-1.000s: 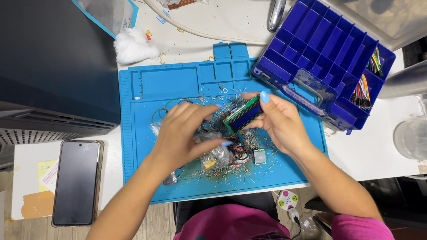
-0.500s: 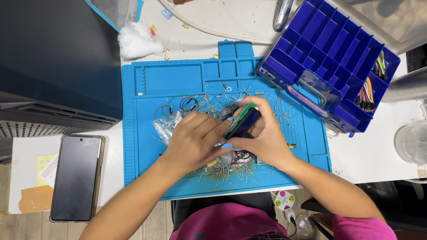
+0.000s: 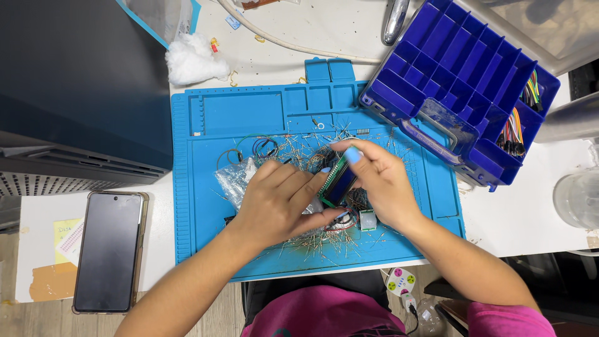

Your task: The person sorts a pile of electronic components on a blue tray, picking up ribbon cables, wires, and small circuit boards, then placing them into compartments of a blue parts organizer. They also handle small plastic bags containing components.

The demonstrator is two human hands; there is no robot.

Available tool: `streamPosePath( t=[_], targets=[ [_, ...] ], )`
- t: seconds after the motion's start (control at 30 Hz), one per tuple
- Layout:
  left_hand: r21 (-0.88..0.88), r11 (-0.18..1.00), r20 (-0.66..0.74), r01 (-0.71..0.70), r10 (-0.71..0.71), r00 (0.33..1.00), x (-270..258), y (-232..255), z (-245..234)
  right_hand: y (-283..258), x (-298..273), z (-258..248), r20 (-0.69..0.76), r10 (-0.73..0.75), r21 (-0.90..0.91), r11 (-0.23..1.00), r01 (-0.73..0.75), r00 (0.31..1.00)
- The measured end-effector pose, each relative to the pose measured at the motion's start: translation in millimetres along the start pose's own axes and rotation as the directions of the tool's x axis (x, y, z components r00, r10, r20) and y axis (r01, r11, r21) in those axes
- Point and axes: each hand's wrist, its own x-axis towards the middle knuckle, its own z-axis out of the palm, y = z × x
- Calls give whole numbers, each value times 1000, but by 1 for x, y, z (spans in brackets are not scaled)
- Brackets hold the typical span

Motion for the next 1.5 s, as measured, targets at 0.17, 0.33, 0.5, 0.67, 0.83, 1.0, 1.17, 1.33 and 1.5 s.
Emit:
streamPosePath(
  t=[0.17,0.33,0.5,0.67,0.83,1.0,1.17,1.33,1.5],
  targets=[
    [26,1000,3,-16,16,1000,-5,-5,3,5,2,-1,129,-32,19,999,30,991],
    [25,1000,-13,-13,13,1000,-3,-2,2,1,2,-10,159,-70,-190,977,100,985],
    [4,1000,-8,-9,9,1000,-1,1,0,-3,3,-4,21,-37,-104,994,39,999],
    [-17,1000,2,17,-17,1000,0,0,-3,-2,4,-8,66,-24,148,989,14,997],
    [-131,979,32,157,-154,988,-5,-9,0,-5,5,-13,95,5,192,981,-23,995],
    [-235,940,49,247,-242,969,-6,-11,0,-5,5,-12,109,26,237,970,-52,994],
    [-301,905,48,302,-302,952,-3,-11,-1,-6,3,-14,122,41,255,964,-72,992],
    [-392,861,48,324,-333,942,-3,-12,-2,-11,2,-13,137,65,264,959,-100,988],
    [-419,846,47,329,-342,939,-2,-12,-3,-11,1,-15,145,65,264,959,-102,987]
  ],
)
